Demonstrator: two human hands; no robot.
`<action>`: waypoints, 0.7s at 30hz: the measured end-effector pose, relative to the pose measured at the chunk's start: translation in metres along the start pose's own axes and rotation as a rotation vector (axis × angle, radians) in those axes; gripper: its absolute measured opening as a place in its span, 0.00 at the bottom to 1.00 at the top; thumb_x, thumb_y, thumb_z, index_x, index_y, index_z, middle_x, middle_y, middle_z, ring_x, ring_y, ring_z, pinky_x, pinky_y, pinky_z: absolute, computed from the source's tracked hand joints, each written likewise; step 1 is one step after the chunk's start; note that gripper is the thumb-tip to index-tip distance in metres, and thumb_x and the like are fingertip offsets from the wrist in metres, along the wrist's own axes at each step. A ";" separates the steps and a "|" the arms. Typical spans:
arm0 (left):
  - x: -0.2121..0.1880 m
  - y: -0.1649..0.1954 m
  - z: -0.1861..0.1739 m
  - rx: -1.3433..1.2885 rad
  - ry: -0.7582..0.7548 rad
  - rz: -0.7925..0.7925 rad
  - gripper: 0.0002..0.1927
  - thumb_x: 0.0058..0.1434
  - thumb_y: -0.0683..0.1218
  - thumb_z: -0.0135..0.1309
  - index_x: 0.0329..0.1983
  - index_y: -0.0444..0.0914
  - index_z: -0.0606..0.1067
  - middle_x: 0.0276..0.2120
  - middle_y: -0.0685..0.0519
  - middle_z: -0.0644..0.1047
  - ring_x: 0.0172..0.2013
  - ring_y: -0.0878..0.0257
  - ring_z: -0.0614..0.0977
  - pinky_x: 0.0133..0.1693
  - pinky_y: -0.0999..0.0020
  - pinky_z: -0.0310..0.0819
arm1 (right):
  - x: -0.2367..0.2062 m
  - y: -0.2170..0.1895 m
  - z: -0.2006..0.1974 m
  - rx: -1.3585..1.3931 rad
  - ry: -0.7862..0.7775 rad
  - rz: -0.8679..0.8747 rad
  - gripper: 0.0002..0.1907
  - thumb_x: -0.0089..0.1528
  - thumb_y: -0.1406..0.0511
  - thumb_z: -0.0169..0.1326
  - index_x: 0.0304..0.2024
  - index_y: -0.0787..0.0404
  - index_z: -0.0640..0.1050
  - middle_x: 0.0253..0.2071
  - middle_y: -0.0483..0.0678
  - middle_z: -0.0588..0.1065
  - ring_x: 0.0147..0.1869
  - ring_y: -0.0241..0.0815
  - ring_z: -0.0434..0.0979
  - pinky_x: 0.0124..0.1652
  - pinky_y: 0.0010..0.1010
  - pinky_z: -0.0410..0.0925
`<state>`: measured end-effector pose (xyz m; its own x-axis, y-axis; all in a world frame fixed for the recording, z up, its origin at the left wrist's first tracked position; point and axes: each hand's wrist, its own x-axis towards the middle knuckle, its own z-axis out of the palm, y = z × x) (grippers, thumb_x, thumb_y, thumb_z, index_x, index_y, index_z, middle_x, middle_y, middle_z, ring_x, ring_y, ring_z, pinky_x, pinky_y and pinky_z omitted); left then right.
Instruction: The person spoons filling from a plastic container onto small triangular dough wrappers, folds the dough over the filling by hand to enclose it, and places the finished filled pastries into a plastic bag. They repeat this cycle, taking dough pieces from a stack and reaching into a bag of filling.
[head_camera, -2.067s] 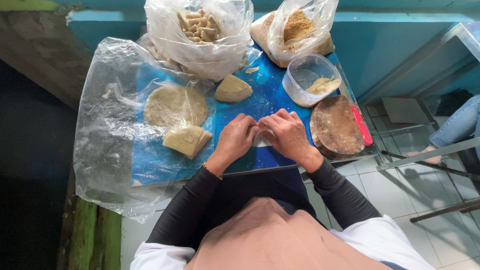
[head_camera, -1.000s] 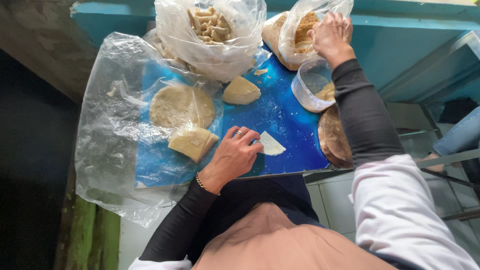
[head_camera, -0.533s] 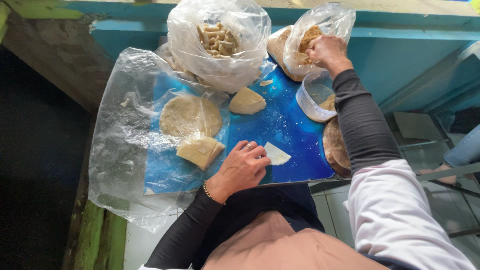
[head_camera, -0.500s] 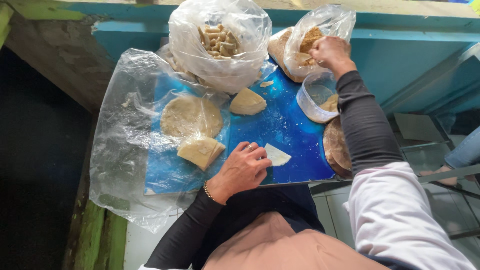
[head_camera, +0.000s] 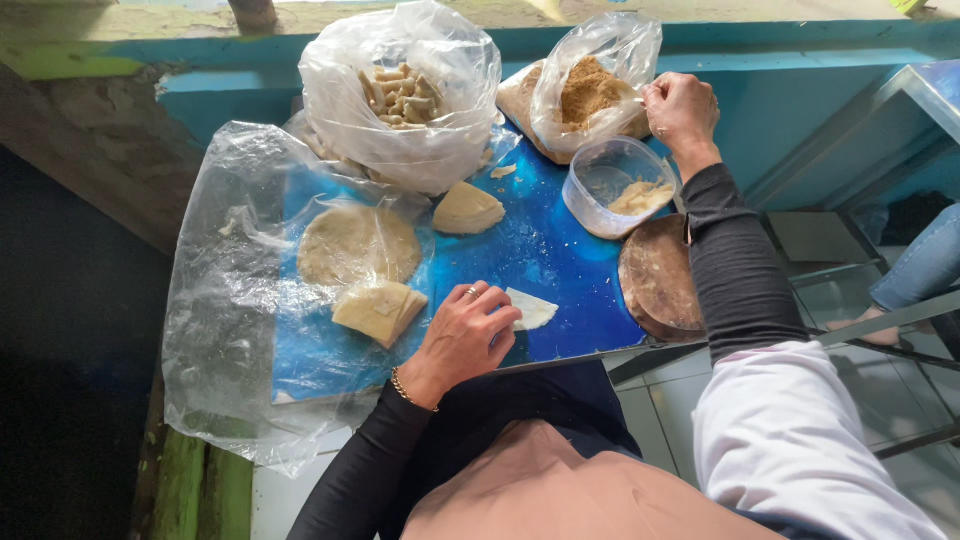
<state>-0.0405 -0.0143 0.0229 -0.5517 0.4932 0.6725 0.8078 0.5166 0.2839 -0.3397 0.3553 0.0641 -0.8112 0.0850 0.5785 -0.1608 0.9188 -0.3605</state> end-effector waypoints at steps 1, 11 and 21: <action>0.000 0.000 0.000 0.002 0.000 0.004 0.08 0.52 0.40 0.60 0.36 0.40 0.78 0.36 0.53 0.76 0.41 0.55 0.78 0.47 0.60 0.71 | 0.001 0.000 0.000 0.046 0.010 0.036 0.11 0.64 0.56 0.61 0.36 0.54 0.86 0.30 0.49 0.81 0.36 0.49 0.82 0.38 0.39 0.72; 0.000 -0.004 0.000 0.045 0.127 -0.127 0.14 0.52 0.38 0.59 0.43 0.39 0.79 0.39 0.52 0.76 0.42 0.53 0.78 0.43 0.59 0.71 | -0.044 -0.047 -0.042 0.430 -0.254 0.055 0.08 0.67 0.62 0.59 0.41 0.59 0.85 0.30 0.43 0.81 0.30 0.31 0.74 0.31 0.27 0.65; 0.001 0.000 -0.007 -0.028 0.130 -0.105 0.16 0.55 0.39 0.61 0.47 0.42 0.79 0.43 0.51 0.76 0.42 0.53 0.77 0.44 0.58 0.71 | -0.222 -0.132 -0.096 0.492 -0.500 -0.119 0.08 0.64 0.64 0.59 0.38 0.63 0.83 0.33 0.48 0.78 0.33 0.39 0.77 0.33 0.31 0.69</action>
<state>-0.0394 -0.0184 0.0289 -0.6033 0.3423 0.7203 0.7539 0.5395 0.3750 -0.0844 0.2527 0.0536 -0.9141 -0.3005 0.2723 -0.4042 0.6202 -0.6723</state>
